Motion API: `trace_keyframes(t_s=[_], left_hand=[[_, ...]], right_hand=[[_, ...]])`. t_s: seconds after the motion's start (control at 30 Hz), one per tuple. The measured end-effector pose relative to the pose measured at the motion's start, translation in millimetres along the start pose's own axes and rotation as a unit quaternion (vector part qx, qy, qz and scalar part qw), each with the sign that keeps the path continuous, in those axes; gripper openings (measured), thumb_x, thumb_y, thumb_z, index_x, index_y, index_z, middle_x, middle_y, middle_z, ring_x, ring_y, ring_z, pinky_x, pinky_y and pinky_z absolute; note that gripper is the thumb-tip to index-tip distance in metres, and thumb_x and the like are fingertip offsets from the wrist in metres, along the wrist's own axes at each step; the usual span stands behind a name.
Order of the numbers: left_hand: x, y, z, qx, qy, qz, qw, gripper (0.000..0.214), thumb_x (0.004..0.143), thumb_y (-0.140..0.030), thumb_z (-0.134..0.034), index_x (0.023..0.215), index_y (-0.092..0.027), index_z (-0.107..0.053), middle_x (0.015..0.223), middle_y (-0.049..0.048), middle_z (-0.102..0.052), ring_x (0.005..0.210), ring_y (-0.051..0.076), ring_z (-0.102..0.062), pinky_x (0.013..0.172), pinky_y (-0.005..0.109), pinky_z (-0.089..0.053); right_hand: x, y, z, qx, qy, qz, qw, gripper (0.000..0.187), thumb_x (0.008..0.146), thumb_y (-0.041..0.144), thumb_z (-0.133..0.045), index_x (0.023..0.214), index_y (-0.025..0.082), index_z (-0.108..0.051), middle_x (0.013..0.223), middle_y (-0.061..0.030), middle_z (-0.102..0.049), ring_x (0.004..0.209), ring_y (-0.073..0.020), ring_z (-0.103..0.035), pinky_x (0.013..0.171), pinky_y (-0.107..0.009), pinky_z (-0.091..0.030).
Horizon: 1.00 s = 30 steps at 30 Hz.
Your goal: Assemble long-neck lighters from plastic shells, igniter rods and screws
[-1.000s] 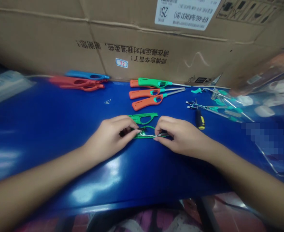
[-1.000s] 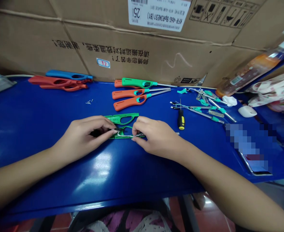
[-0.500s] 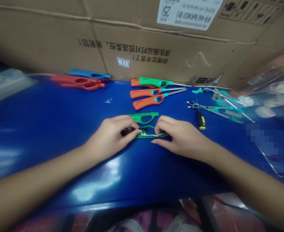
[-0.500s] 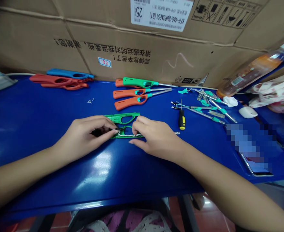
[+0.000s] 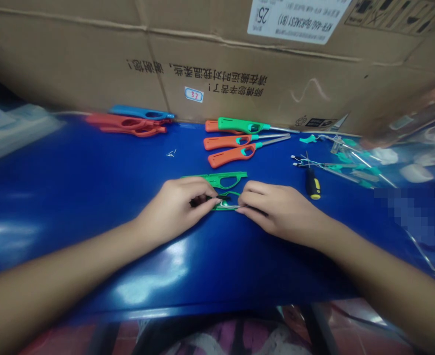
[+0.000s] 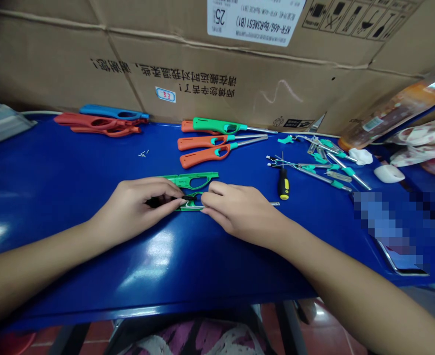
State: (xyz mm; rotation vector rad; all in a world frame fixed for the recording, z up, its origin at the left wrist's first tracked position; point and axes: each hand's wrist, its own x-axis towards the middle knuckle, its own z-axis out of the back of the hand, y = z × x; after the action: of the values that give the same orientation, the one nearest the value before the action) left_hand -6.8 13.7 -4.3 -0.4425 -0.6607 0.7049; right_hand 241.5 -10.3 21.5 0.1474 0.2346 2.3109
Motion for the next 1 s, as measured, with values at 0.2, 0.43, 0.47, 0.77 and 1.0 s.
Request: trace_keyframes(t_s=[0.2, 0.43, 0.47, 0.77, 1.0], left_hand=[[-0.4, 0.2, 1.1, 0.002, 0.0, -0.007, 1.0, 0.009, 0.092, -0.021, -0.07, 0.088, -0.015, -0.075, 0.087, 0.0031, -0.075, 0.077, 0.013, -0.069, 0.072, 0.022, -0.052], [-1.4, 0.2, 0.3, -0.001, -0.018, -0.003, 1.0, 0.009, 0.091, -0.023, -0.071, 0.089, -0.015, -0.075, 0.088, 0.004, -0.075, 0.075, 0.014, -0.07, 0.068, 0.021, -0.053], [-1.5, 0.3, 0.2, -0.001, -0.02, -0.002, 1.0, 0.008, 0.09, -0.023, -0.071, 0.088, -0.015, -0.075, 0.087, 0.0039, -0.075, 0.074, 0.013, -0.069, 0.067, 0.021, -0.053], [-0.6, -0.6, -0.8, -0.011, -0.022, -0.008, 1.0, 0.008, 0.09, -0.023, -0.071, 0.088, -0.016, -0.075, 0.09, 0.0047, -0.077, 0.074, 0.014, -0.07, 0.066, 0.022, -0.054], [0.0, -3.0, -2.4, 0.005, -0.028, -0.02, 0.999, 0.006, 0.09, -0.02, -0.072, 0.087, -0.016, -0.075, 0.089, 0.004, -0.077, 0.079, 0.015, -0.072, 0.07, 0.022, -0.055]], right_hand=[[-2.3, -7.0, 3.3, 0.017, -0.009, 0.049, 0.999, 0.022, 0.105, 0.029, -0.045, 0.098, 0.019, -0.063, 0.097, -0.0043, -0.062, 0.084, -0.0161, -0.06, 0.07, -0.028, -0.043], [-2.7, -16.6, 5.2, 0.172, -0.013, 0.06, 0.983, 0.007, 0.098, 0.024, -0.058, 0.095, 0.02, -0.062, 0.102, -0.0035, -0.06, 0.089, -0.0141, -0.058, 0.077, -0.026, -0.045], [-2.4, -18.0, 5.0, 0.181, -0.006, 0.062, 0.982, 0.006, 0.097, 0.024, -0.06, 0.094, 0.02, -0.063, 0.103, -0.0033, -0.06, 0.088, -0.0137, -0.058, 0.077, -0.026, -0.045], [1.0, -17.8, 7.5, 0.237, 0.003, 0.06, 0.97, 0.017, 0.094, 0.036, -0.068, 0.091, 0.019, -0.067, 0.096, -0.0029, -0.06, 0.085, -0.0133, -0.058, 0.078, -0.027, -0.045], [3.9, -14.0, 0.8, 0.195, -0.022, 0.02, 0.98, 0.015, 0.09, 0.02, -0.068, 0.104, 0.019, -0.061, 0.093, -0.0005, -0.06, 0.08, -0.0124, -0.054, 0.069, -0.025, -0.041]])
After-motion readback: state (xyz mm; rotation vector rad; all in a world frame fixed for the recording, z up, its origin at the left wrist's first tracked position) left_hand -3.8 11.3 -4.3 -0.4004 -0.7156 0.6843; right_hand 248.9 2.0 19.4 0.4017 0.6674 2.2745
